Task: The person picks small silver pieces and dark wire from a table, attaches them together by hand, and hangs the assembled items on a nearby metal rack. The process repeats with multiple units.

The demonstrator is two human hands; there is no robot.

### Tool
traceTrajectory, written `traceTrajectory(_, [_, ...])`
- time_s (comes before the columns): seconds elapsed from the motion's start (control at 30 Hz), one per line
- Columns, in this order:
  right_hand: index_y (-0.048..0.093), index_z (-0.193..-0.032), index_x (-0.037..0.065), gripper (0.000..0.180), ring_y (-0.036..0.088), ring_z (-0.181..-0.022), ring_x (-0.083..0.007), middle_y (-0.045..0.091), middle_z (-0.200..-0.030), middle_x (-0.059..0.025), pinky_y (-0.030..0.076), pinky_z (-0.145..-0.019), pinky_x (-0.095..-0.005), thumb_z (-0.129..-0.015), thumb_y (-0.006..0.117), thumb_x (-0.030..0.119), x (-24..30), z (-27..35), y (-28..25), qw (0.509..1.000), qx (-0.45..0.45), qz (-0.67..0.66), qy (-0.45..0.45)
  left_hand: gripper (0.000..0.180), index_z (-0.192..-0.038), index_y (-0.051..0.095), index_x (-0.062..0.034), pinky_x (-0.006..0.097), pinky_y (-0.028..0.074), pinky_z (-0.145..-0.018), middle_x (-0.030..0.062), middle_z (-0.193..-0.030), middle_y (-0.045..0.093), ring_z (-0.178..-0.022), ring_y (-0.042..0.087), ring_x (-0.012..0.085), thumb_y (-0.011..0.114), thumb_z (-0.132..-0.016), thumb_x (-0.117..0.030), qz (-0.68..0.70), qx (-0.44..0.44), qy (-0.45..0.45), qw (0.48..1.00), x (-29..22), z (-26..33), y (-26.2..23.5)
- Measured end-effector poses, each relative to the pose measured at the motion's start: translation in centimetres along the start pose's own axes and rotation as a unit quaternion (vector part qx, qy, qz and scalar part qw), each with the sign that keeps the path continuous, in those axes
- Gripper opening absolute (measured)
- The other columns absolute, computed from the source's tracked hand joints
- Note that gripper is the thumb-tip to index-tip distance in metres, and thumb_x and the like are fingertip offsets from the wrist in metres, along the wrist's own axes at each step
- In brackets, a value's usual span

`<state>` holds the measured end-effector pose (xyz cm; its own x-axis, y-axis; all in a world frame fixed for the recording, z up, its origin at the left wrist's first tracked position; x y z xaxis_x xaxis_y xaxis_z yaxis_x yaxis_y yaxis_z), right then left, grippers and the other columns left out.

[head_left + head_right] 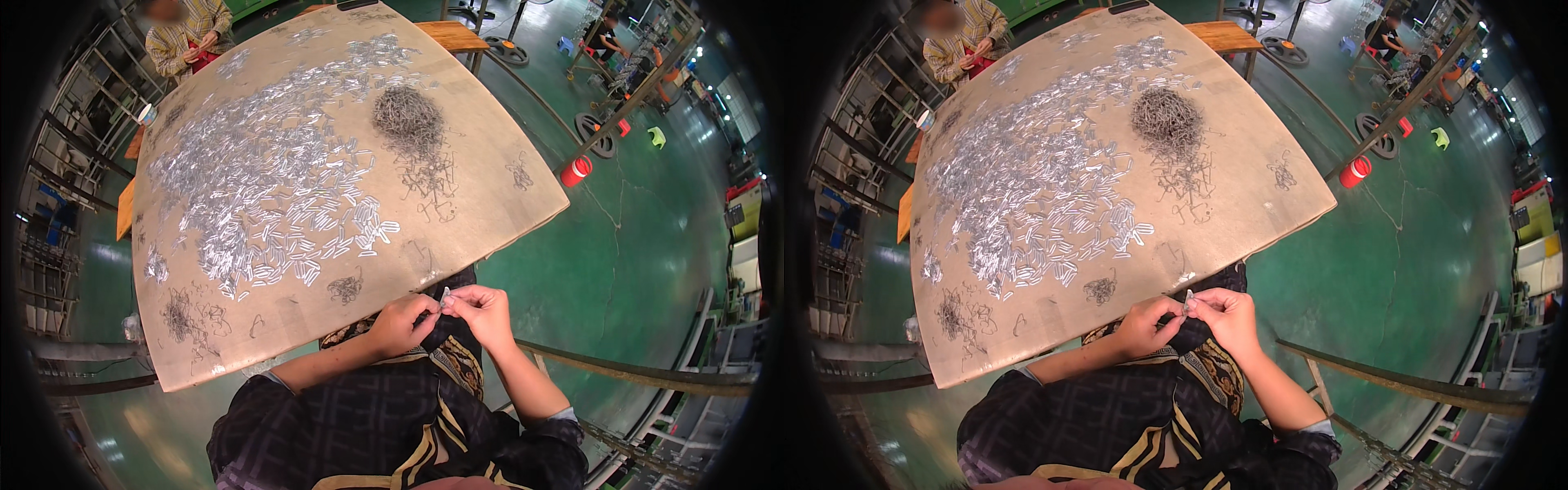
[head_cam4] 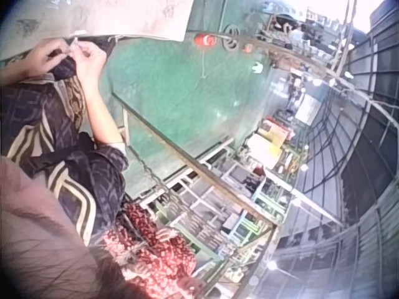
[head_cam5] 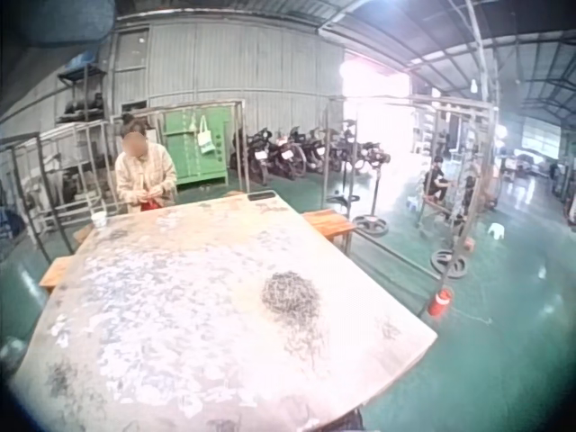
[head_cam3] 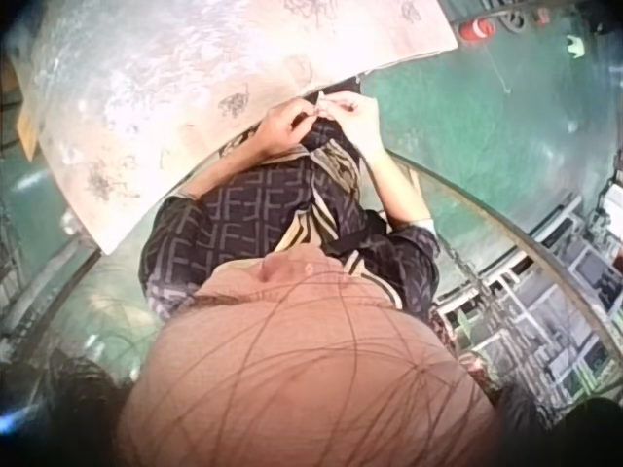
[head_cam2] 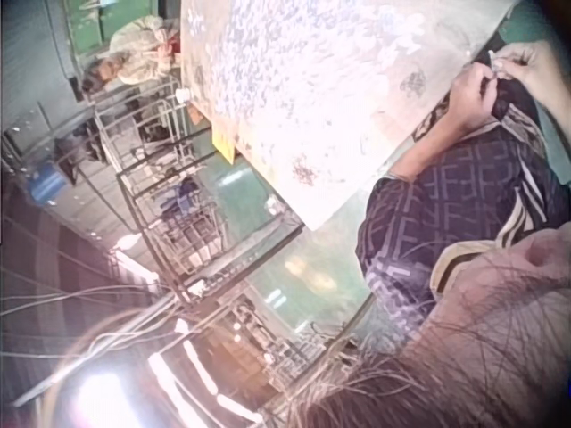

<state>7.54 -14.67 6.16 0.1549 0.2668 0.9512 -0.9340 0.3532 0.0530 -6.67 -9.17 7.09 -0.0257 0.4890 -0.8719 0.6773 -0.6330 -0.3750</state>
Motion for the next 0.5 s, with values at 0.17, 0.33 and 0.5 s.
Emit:
traceTrajectory(0.17, [0.070, -0.092, -0.005, 0.008, 0.068, -0.073, -0.0116, 0.072, -0.081, -0.0095, 0.055, -0.067, -0.0244, -0.085, 0.069, 0.000, -0.5, 1.0, 0.2, 0.999, -0.014, 0.010, -0.038, 0.014, -0.092, 0.055, -0.0048, 0.040, 0.051, -0.067, 0.0130, -0.085, 0.065, -0.078, 0.065, 0.0325, 0.065, -0.082, -0.004, -0.005, 0.012, -0.020, 1.000, 0.0, 0.5, 0.5])
traceTrajectory(0.33, [0.072, -0.090, -0.003, 0.009, 0.066, -0.070, -0.0073, 0.072, -0.078, -0.0061, 0.052, -0.064, -0.0219, -0.084, 0.071, 0.002, -0.5, 1.8, 0.5, 0.996, -0.050, 0.045, -0.061, 0.014, -0.091, 0.056, -0.0055, 0.038, 0.051, -0.066, 0.0119, -0.086, 0.066, -0.078, 0.066, 0.0305, 0.067, -0.082, -0.004, -0.019, 0.016, -0.023, 0.999, -0.1, 0.7, 0.5])
traceTrajectory(0.5, [0.073, -0.089, -0.003, 0.008, 0.065, -0.068, -0.0080, 0.072, -0.078, -0.0066, 0.052, -0.063, -0.0223, -0.083, 0.071, 0.001, 0.6, 2.1, 0.9, 0.988, -0.068, 0.087, -0.108, 0.014, -0.092, 0.059, -0.0055, 0.034, 0.052, -0.064, 0.0095, -0.088, 0.067, -0.077, 0.067, 0.0261, 0.069, -0.082, -0.003, 0.001, 0.024, -0.035, 0.999, 1.7, 0.8, 0.7])
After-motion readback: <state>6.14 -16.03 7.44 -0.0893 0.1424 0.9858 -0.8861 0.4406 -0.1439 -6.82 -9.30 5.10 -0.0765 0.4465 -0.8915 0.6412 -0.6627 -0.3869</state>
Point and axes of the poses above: each hand's wrist, its own z-axis away from the middle knuckle, its own y-axis out of the palm, x = y × z, the point moved 7 cm from there along -z, towards the middle knuckle
